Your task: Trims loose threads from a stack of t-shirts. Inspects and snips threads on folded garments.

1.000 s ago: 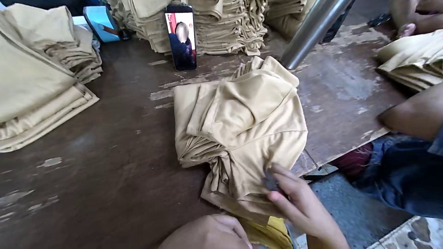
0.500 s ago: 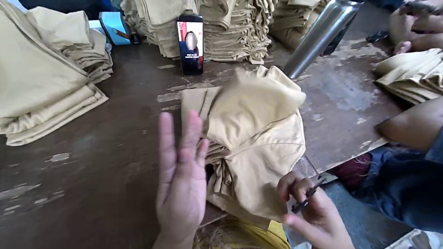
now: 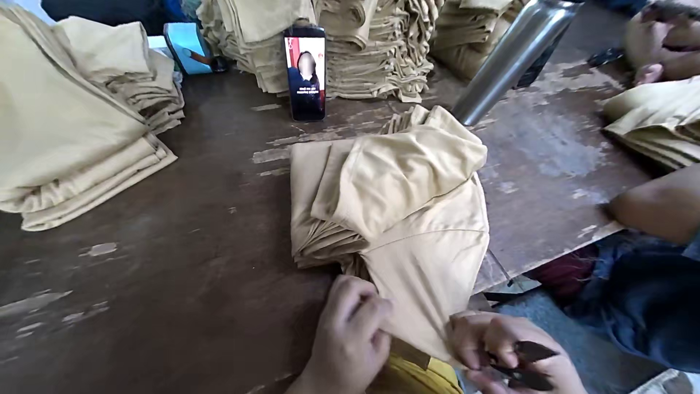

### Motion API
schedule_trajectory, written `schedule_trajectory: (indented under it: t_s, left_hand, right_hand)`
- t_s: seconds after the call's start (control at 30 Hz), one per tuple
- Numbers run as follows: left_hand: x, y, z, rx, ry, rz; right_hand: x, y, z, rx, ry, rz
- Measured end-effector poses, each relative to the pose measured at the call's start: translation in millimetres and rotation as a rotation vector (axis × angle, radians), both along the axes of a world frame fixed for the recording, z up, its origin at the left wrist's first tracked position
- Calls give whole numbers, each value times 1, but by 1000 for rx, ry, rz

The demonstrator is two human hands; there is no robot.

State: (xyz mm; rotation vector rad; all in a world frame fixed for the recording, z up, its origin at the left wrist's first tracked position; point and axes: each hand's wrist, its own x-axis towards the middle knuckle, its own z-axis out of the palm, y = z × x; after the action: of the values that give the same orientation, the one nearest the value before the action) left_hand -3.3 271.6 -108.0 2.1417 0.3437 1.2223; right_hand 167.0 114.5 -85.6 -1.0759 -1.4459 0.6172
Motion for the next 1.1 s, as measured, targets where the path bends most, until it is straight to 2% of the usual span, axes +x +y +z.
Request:
schedule_trajectory:
  t_s: [0.13, 0.27, 0.33, 0.43, 0.47, 0.53, 0.63, 0.83, 0.97, 1.1]
  left_hand:
    - [-4, 3, 4, -101, 22, 14]
    - [-2, 6, 3, -249, 60, -18]
    - [0, 8, 8, -474, 16, -120]
    - [0, 12, 14, -944, -148, -321]
    - [-1, 12, 13, -1085, -205, -357]
    - [-3, 10, 13, -1247, -303, -388]
    - [-7, 5, 6, -1203, -368, -453]
    - [-14, -4, 1, -946, -327, -542]
    - [-14, -11, 0, -766, -259, -435]
    - [-11, -16, -6, -607, -245, -318]
  right_hand:
    - [6, 13, 7, 163, 47, -231]
    - [11, 45, 6, 234, -80, -550]
    - [7, 62, -9, 184, -244, -678]
    - [-4, 76, -33, 26, -466, -646]
    - [-7, 75, -35, 1, -473, -608]
    - [-8, 67, -32, 7, -329, -498]
    - [-13, 60, -22, 84, -147, -389]
    - [-40, 64, -13, 259, -235, -470]
    - [-43, 64, -11, 341, -379, -541]
    - [-50, 53, -5, 340, -411, -517]
